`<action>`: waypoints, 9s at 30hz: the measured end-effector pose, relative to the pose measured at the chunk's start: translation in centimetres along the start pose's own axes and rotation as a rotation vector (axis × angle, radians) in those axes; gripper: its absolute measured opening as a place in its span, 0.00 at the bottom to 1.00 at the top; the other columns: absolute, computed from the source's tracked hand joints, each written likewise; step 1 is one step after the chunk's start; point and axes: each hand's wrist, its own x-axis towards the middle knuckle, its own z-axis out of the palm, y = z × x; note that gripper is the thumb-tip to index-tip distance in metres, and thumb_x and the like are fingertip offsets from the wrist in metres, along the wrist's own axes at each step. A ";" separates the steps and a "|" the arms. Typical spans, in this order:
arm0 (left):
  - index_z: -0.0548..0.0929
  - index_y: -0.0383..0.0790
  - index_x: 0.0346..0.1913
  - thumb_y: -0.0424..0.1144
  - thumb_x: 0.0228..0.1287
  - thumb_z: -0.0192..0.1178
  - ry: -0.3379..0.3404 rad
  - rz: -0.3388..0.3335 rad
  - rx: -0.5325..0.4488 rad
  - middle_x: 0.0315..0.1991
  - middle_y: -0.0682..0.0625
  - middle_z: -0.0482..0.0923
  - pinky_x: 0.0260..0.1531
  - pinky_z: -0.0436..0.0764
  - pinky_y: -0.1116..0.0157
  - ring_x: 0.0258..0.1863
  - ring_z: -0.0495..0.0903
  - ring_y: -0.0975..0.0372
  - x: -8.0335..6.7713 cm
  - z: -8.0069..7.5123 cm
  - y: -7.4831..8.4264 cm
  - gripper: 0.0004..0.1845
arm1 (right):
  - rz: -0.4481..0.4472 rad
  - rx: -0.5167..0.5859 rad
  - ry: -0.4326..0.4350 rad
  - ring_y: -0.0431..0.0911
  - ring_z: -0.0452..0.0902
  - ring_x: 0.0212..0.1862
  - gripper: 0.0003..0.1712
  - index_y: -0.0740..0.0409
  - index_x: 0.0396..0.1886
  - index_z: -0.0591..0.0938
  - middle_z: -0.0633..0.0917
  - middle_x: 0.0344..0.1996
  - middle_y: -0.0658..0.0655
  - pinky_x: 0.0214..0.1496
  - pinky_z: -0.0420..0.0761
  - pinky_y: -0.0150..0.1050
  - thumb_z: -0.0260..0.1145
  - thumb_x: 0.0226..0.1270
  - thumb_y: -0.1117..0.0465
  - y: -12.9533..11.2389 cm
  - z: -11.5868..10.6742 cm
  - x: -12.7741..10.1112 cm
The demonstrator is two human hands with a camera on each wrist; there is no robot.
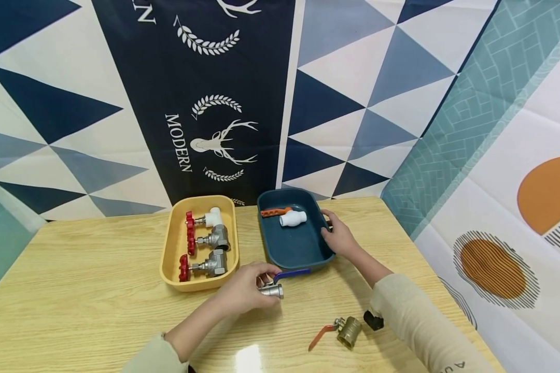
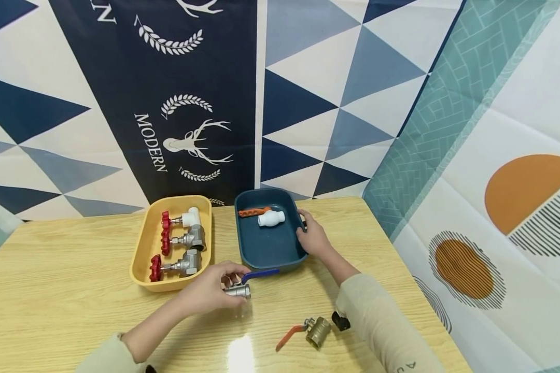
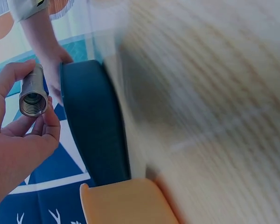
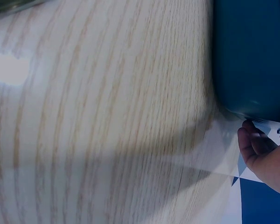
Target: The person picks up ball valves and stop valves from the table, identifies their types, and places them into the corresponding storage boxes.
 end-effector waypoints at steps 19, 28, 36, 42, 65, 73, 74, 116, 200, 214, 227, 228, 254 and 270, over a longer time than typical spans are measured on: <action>0.80 0.43 0.52 0.39 0.46 0.73 0.133 -0.031 -0.066 0.38 0.52 0.77 0.32 0.75 0.68 0.35 0.72 0.61 2.6 -1.5 1.0 0.26 | -0.029 -0.001 0.012 0.60 0.74 0.53 0.31 0.56 0.72 0.55 0.72 0.58 0.71 0.46 0.79 0.49 0.48 0.71 0.64 -0.4 -0.4 0.2; 0.79 0.42 0.52 0.40 0.46 0.73 0.143 -0.043 -0.064 0.39 0.50 0.77 0.34 0.74 0.67 0.36 0.71 0.61 3.8 -1.7 1.4 0.27 | -0.025 -0.007 0.008 0.60 0.73 0.54 0.31 0.57 0.72 0.55 0.72 0.58 0.71 0.46 0.79 0.50 0.48 0.70 0.63 -0.3 -0.4 0.1; 0.80 0.42 0.53 0.40 0.46 0.73 0.155 -0.057 -0.082 0.40 0.50 0.77 0.35 0.74 0.67 0.37 0.72 0.60 4.6 -1.9 1.1 0.27 | -0.030 -0.012 0.013 0.60 0.72 0.55 0.31 0.57 0.72 0.55 0.72 0.58 0.71 0.47 0.79 0.50 0.48 0.70 0.64 0.0 -0.3 0.2; 0.79 0.40 0.52 0.38 0.46 0.72 0.163 -0.042 -0.073 0.41 0.48 0.77 0.35 0.75 0.68 0.37 0.72 0.60 4.6 -2.0 1.0 0.26 | -0.035 -0.022 0.011 0.61 0.73 0.54 0.30 0.58 0.71 0.56 0.72 0.57 0.72 0.47 0.79 0.51 0.48 0.70 0.65 0.2 -0.1 0.3; 0.80 0.41 0.53 0.39 0.45 0.73 0.167 -0.025 -0.045 0.44 0.48 0.78 0.41 0.77 0.65 0.41 0.74 0.60 6.3 -1.8 0.6 0.27 | -0.036 -0.011 0.021 0.59 0.74 0.52 0.31 0.59 0.71 0.56 0.74 0.55 0.71 0.46 0.79 0.50 0.49 0.70 0.65 0.4 0.2 -0.2; 0.80 0.42 0.54 0.39 0.46 0.72 0.160 -0.045 -0.061 0.45 0.48 0.78 0.44 0.77 0.64 0.43 0.74 0.60 7.1 -1.8 1.0 0.28 | -0.030 -0.004 0.025 0.59 0.75 0.51 0.31 0.58 0.71 0.57 0.74 0.55 0.71 0.45 0.80 0.49 0.49 0.70 0.65 0.4 0.3 -0.2; 0.79 0.42 0.54 0.39 0.46 0.72 0.158 -0.044 -0.059 0.45 0.48 0.78 0.44 0.77 0.64 0.43 0.74 0.60 7.2 -1.8 1.0 0.28 | -0.030 -0.002 0.026 0.59 0.75 0.51 0.31 0.58 0.71 0.57 0.74 0.55 0.71 0.45 0.80 0.49 0.49 0.70 0.65 0.3 0.2 -0.2; 0.79 0.37 0.52 0.37 0.46 0.72 0.145 -0.046 -0.018 0.44 0.46 0.79 0.43 0.76 0.64 0.40 0.74 0.59 11.4 -1.4 0.2 0.27 | -0.014 -0.005 0.043 0.59 0.74 0.53 0.30 0.56 0.71 0.58 0.74 0.57 0.69 0.48 0.79 0.51 0.50 0.70 0.65 0.0 0.3 -0.2; 0.76 0.35 0.54 0.35 0.51 0.69 -0.078 -0.172 0.299 0.48 0.44 0.76 0.54 0.74 0.59 0.44 0.73 0.57 16.6 -0.6 -0.7 0.25 | -0.002 0.051 0.047 0.54 0.75 0.48 0.30 0.52 0.70 0.60 0.77 0.54 0.67 0.42 0.79 0.44 0.52 0.69 0.65 0.2 0.3 -0.5; 0.78 0.36 0.51 0.36 0.50 0.70 -0.070 -0.184 0.357 0.46 0.46 0.78 0.52 0.75 0.59 0.41 0.73 0.57 16.8 -0.2 -0.9 0.24 | -0.001 0.052 0.053 0.52 0.76 0.44 0.30 0.52 0.70 0.60 0.77 0.52 0.66 0.41 0.78 0.43 0.52 0.69 0.64 0.1 0.4 -0.6; 0.78 0.38 0.50 0.36 0.51 0.69 -0.077 -0.215 0.383 0.44 0.47 0.77 0.49 0.75 0.59 0.40 0.72 0.57 16.5 -0.2 -0.7 0.21 | -0.019 0.055 0.068 0.53 0.76 0.46 0.29 0.53 0.69 0.62 0.78 0.52 0.67 0.43 0.79 0.45 0.52 0.68 0.65 -0.2 0.4 -0.5; 0.78 0.38 0.50 0.36 0.51 0.69 -0.078 -0.217 0.385 0.44 0.47 0.77 0.49 0.75 0.59 0.40 0.72 0.57 16.5 -0.2 -0.7 0.21 | -0.020 0.057 0.069 0.53 0.77 0.46 0.29 0.53 0.69 0.62 0.78 0.52 0.67 0.42 0.79 0.44 0.53 0.68 0.64 -0.2 0.4 -0.5; 0.78 0.38 0.51 0.37 0.53 0.68 -0.094 -0.213 0.402 0.47 0.45 0.77 0.48 0.75 0.59 0.40 0.72 0.57 16.3 0.2 -0.5 0.21 | -0.016 0.031 0.071 0.53 0.77 0.45 0.29 0.54 0.70 0.61 0.78 0.52 0.67 0.42 0.79 0.44 0.52 0.69 0.65 0.1 0.5 -0.8; 0.78 0.38 0.52 0.36 0.52 0.69 -0.028 -0.088 0.289 0.49 0.43 0.79 0.55 0.74 0.57 0.48 0.76 0.56 14.8 -0.3 0.3 0.23 | 0.004 0.044 0.061 0.54 0.76 0.48 0.29 0.53 0.70 0.60 0.77 0.54 0.67 0.43 0.79 0.46 0.52 0.70 0.64 0.0 0.3 -0.8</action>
